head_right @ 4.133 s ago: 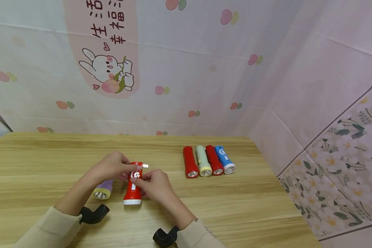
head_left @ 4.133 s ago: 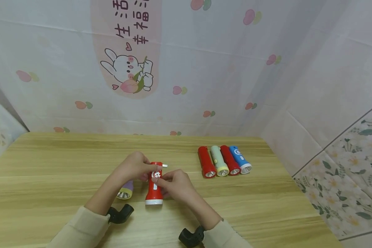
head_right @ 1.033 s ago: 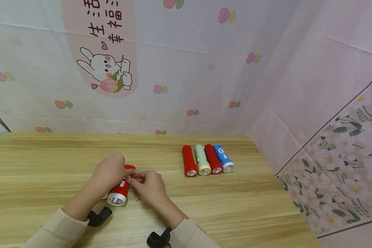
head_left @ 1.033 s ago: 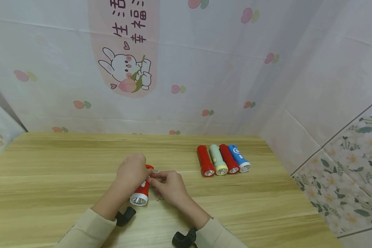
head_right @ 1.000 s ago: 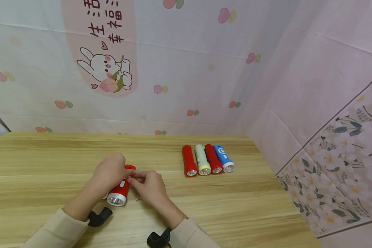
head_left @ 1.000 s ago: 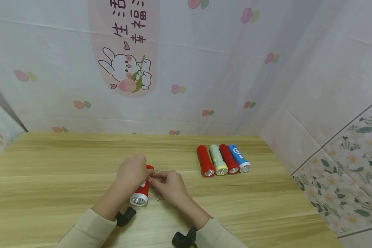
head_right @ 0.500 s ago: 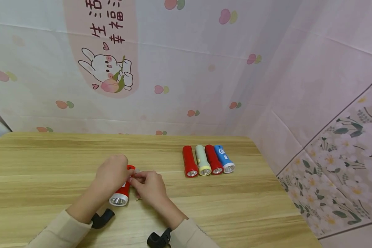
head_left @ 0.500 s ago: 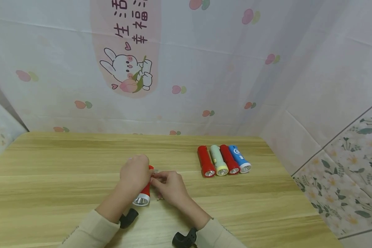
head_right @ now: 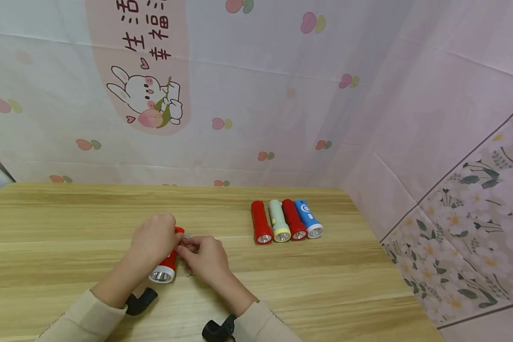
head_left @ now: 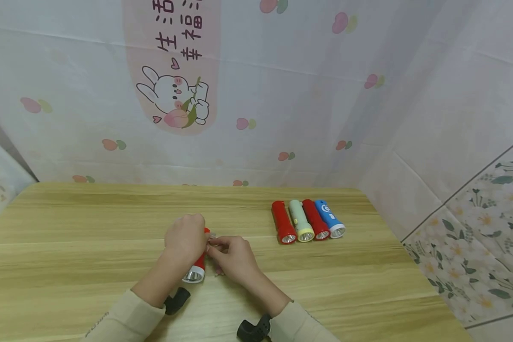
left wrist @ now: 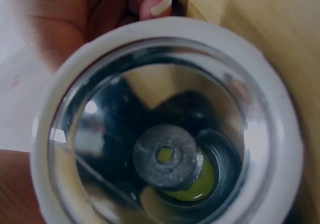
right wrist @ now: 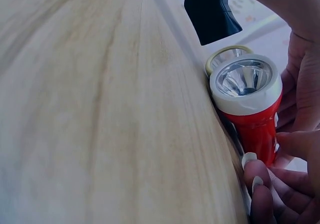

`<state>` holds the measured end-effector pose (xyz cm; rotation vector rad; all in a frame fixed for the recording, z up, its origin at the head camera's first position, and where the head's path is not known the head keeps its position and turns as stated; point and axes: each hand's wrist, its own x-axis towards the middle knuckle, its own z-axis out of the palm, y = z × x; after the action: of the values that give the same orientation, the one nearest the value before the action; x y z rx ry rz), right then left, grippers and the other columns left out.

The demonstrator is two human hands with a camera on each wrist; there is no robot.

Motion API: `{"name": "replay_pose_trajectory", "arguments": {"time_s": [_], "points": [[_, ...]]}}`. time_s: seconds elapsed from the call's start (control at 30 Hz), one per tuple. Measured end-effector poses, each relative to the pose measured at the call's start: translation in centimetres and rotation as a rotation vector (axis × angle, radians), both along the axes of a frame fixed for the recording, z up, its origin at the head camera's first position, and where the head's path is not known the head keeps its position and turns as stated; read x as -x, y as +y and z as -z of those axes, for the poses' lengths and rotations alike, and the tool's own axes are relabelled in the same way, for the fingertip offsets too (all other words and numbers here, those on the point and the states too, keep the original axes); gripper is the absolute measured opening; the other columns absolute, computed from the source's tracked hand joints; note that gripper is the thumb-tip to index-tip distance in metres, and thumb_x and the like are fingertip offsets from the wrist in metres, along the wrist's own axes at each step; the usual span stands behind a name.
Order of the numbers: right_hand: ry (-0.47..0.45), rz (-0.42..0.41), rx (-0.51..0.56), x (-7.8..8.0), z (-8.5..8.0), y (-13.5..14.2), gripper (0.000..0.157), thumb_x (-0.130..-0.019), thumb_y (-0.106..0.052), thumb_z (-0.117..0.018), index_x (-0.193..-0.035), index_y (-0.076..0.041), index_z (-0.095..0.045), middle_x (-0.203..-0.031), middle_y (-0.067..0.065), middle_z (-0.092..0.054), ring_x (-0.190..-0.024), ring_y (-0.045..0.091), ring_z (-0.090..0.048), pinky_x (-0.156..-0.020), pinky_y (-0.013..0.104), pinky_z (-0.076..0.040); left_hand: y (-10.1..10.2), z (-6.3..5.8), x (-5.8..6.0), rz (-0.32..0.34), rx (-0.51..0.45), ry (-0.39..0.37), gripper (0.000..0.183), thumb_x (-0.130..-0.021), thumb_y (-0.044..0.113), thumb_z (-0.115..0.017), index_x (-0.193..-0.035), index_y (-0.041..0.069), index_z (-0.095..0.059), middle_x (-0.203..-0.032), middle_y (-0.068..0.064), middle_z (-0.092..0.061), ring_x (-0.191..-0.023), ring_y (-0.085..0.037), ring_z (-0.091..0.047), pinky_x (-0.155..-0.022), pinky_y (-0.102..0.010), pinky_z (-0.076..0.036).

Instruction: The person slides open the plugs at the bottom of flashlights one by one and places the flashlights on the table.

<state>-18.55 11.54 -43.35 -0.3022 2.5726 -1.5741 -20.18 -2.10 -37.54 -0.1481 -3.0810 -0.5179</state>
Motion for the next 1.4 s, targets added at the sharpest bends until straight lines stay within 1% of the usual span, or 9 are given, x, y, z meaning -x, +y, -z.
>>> {"name": "replay_pose_trajectory", "arguments": {"time_s": [0.23,0.43,0.63,0.77,0.97,1.07,1.2,1.3,1.4], "points": [[-0.007,-0.009,-0.011,0.0,-0.2,0.1,0.029,-0.095,-0.02,-0.069,-0.115,0.0,-0.074,-0.076,0.006,-0.075,-0.043,0.006,-0.055,-0.042,0.017,-0.042,0.0,-0.3,0.0,0.0,-0.004,-0.017,0.025,-0.088,0.023,-0.08,-0.087,0.0,-0.07,-0.076,-0.014,-0.069,-0.065,-0.024,-0.065,-0.048,-0.038,-0.054],[-0.055,-0.039,0.001,-0.1,-0.8,0.2,0.032,-0.096,-0.02,-0.069,-0.12,0.001,-0.072,-0.083,0.009,-0.077,-0.046,0.007,-0.058,-0.044,0.016,-0.046,0.0,-0.6,-0.1,0.008,-0.015,-0.029,0.025,-0.089,0.023,-0.078,-0.089,-0.001,-0.07,-0.078,-0.012,-0.069,-0.066,-0.023,-0.065,-0.047,-0.036,-0.052],[-0.076,-0.076,-0.009,-0.2,-1.4,0.5,0.037,-0.095,-0.023,-0.071,-0.123,0.002,-0.07,-0.09,0.012,-0.079,-0.051,0.011,-0.065,-0.048,0.02,-0.053,-0.3,-0.8,-0.3,0.004,-0.014,-0.032,0.022,-0.09,0.022,-0.078,-0.088,0.001,-0.07,-0.076,-0.009,-0.068,-0.063,-0.02,-0.063,-0.044,-0.03,-0.048],[-0.054,-0.067,-0.048,-0.2,-1.9,1.4,0.042,-0.095,-0.027,-0.07,-0.126,0.001,-0.068,-0.092,0.011,-0.078,-0.056,0.013,-0.069,-0.052,0.024,-0.057,-0.2,-1.3,-0.2,0.0,-0.019,-0.002,0.022,-0.09,0.022,-0.077,-0.08,0.004,-0.07,-0.071,-0.006,-0.066,-0.059,-0.018,-0.06,-0.043,-0.028,-0.044],[-0.016,-0.036,-0.118,-0.3,-3.0,3.5,0.043,-0.095,-0.029,-0.068,-0.128,-0.002,-0.067,-0.098,0.007,-0.077,-0.063,0.015,-0.069,-0.053,0.028,-0.057,0.2,-2.6,-0.2,0.02,-0.009,0.044,0.034,-0.093,0.028,-0.073,-0.068,0.007,-0.064,-0.06,-0.003,-0.056,-0.052,-0.017,-0.052,-0.043,-0.027,-0.038],[-0.004,-0.037,-0.157,-0.2,-3.4,4.5,0.046,-0.096,-0.031,-0.068,-0.13,-0.001,-0.066,-0.103,0.009,-0.076,-0.068,0.016,-0.07,-0.055,0.029,-0.058,0.4,-3.4,-0.1,0.052,-0.013,0.022,0.034,-0.095,0.029,-0.07,-0.069,0.009,-0.062,-0.06,-0.001,-0.054,-0.053,-0.016,-0.052,-0.044,-0.027,-0.038],[0.027,-0.025,-0.227,-0.3,-3.8,5.6,0.049,-0.096,-0.036,-0.068,-0.132,-0.002,-0.065,-0.107,0.009,-0.076,-0.077,0.016,-0.073,-0.063,0.027,-0.058,1.0,-4.3,0.1,0.106,-0.057,-0.062,0.035,-0.096,0.031,-0.069,-0.07,0.01,-0.061,-0.063,-0.002,-0.055,-0.055,-0.017,-0.052,-0.048,-0.027,-0.039],[0.048,0.017,-0.277,-0.3,-4.1,6.4,0.048,-0.096,-0.037,-0.069,-0.132,-0.005,-0.066,-0.106,0.007,-0.077,-0.085,0.016,-0.074,-0.07,0.028,-0.059,1.7,-4.8,0.5,0.147,-0.08,-0.119,0.035,-0.097,0.033,-0.068,-0.073,0.008,-0.061,-0.065,-0.002,-0.054,-0.054,-0.017,-0.051,-0.049,-0.026,-0.039],[0.066,0.079,-0.309,-0.2,-4.5,6.9,0.045,-0.094,-0.034,-0.071,-0.13,-0.008,-0.067,-0.104,0.004,-0.078,-0.089,0.018,-0.074,-0.075,0.031,-0.06,2.5,-5.3,0.9,0.18,-0.08,-0.14,0.036,-0.098,0.034,-0.066,-0.073,0.009,-0.061,-0.063,0.0,-0.052,-0.052,-0.014,-0.048,-0.049,-0.025,-0.038]]}}
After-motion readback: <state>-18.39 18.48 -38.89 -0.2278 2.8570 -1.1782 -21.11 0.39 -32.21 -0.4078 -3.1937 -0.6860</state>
